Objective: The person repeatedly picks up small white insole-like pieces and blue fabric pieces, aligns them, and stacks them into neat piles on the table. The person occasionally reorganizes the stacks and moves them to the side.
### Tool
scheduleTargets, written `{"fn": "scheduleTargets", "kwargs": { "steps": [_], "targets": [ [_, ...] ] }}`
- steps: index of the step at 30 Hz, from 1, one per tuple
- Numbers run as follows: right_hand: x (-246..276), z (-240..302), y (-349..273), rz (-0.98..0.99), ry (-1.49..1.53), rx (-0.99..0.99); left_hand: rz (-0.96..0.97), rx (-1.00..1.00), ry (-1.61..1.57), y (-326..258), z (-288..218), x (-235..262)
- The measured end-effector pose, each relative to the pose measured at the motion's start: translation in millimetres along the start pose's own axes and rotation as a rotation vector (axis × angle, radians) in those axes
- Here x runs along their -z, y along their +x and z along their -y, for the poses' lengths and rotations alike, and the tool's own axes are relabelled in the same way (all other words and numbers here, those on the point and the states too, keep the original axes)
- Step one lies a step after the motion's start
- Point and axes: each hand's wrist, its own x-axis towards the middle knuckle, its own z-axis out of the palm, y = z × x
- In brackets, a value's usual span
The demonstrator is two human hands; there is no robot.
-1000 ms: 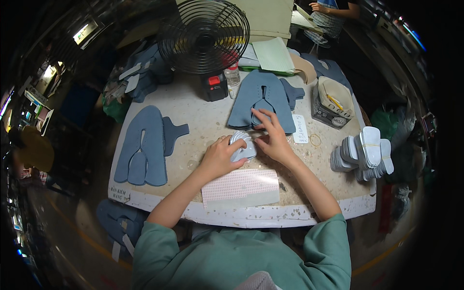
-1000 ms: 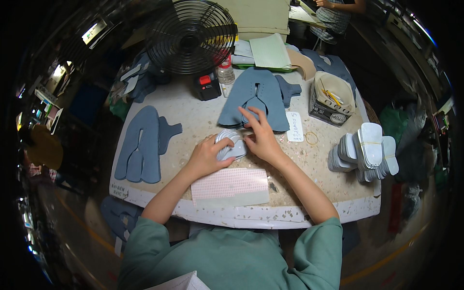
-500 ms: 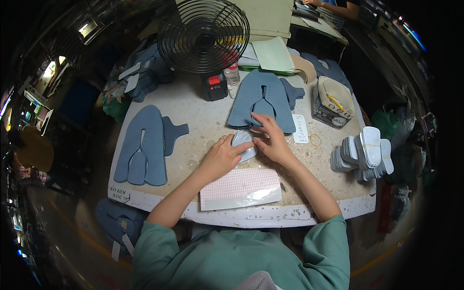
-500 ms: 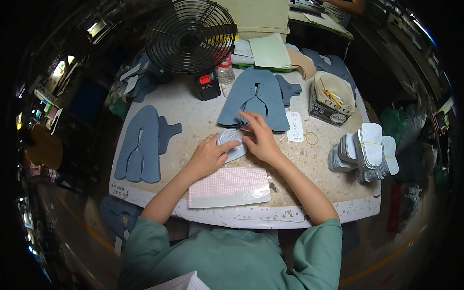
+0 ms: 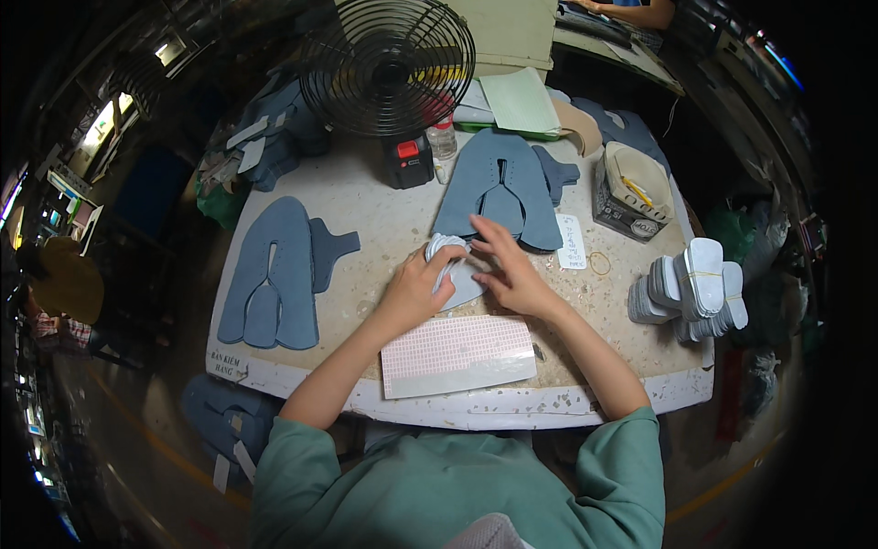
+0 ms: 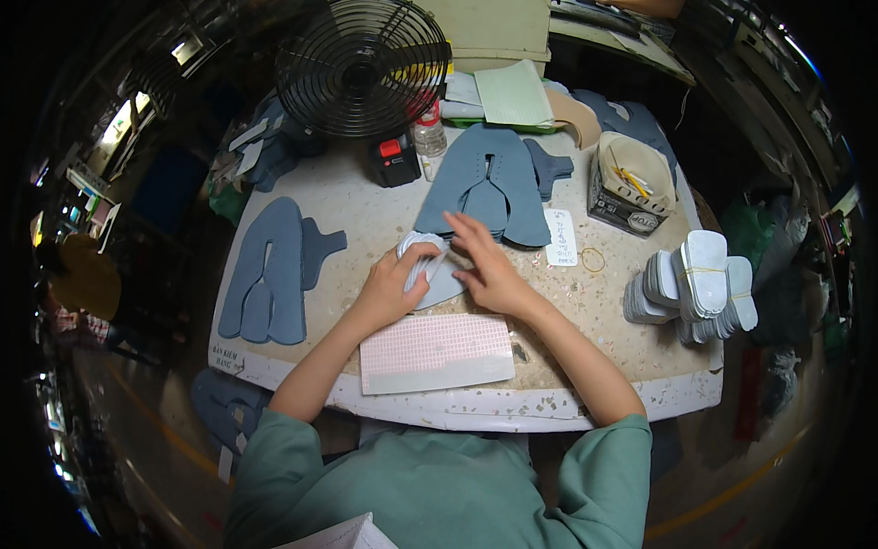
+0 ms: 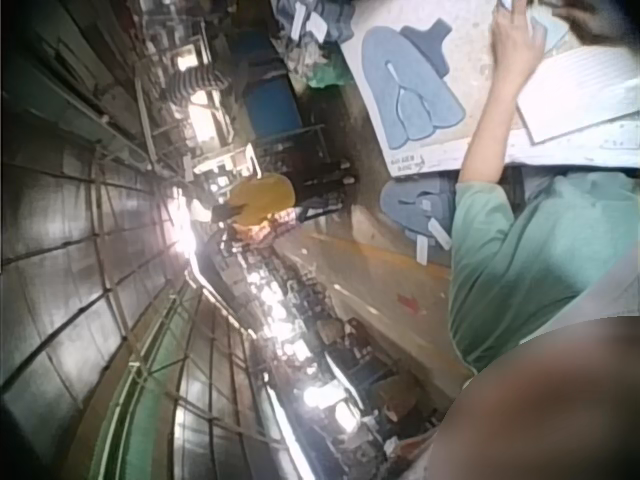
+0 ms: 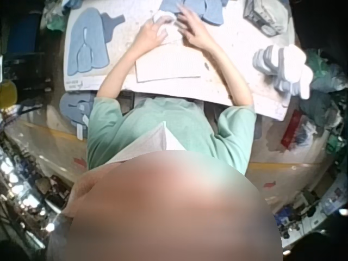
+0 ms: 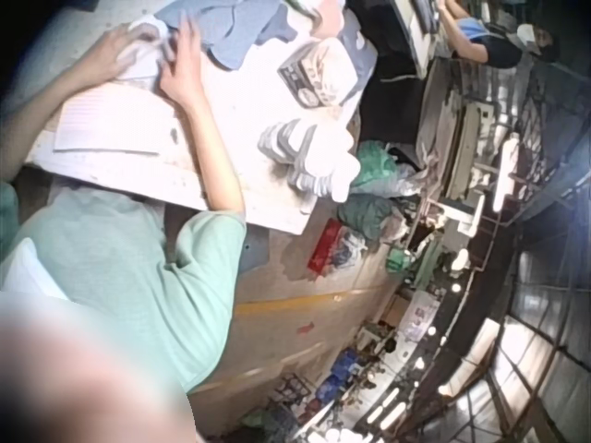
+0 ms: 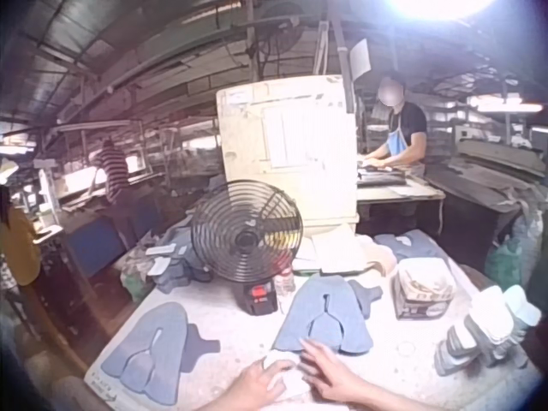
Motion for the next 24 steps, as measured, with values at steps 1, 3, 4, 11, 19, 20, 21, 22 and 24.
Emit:
{"fn": "scheduleTargets", "kwargs": {
  "steps": [1,3,4,11,19,20,21,22,24],
  "targets": [
    [-4.8,0.8,1.1,-0.007,-0.187,0.107,-0.007,-0.020,-0.003,1.0,1.7,0.9],
    [-10.9,2.4,1.4,0.043,-0.370,0.172,0.039,-0.018,0.004,1.1,2.5,3.4],
    [-12.2,3.0,1.1,0.091,-0.392,0.136,0.090,0.003,0.013,0.5,1.8,4.6],
    [-4.5,1.3,2.5,0.048,-0.338,0.112,0.097,-0.052,0.168,-4.1,-11.8,0.9],
    [-7.4,-6.8,-0.1,0.031,-0.317,0.221,0.055,0.013,-0.032,1.4,5.3,6.4],
    [-9.5,-7.7,-1.0,0.076,-0.329,0.185,0.092,0.002,-0.022,1.2,6.6,6.7],
    [-11.3,-8.5,-1.6,0.121,-0.342,0.148,0.109,0.013,-0.025,0.6,6.9,6.2],
    [-12.2,-9.5,-2.2,0.167,-0.354,0.112,0.125,0.024,-0.028,-0.1,6.8,5.7],
    [-13.3,-11.2,-2.8,0.171,-0.386,0.093,0.149,0.043,-0.030,-0.9,5.7,5.1]
  ]
}}
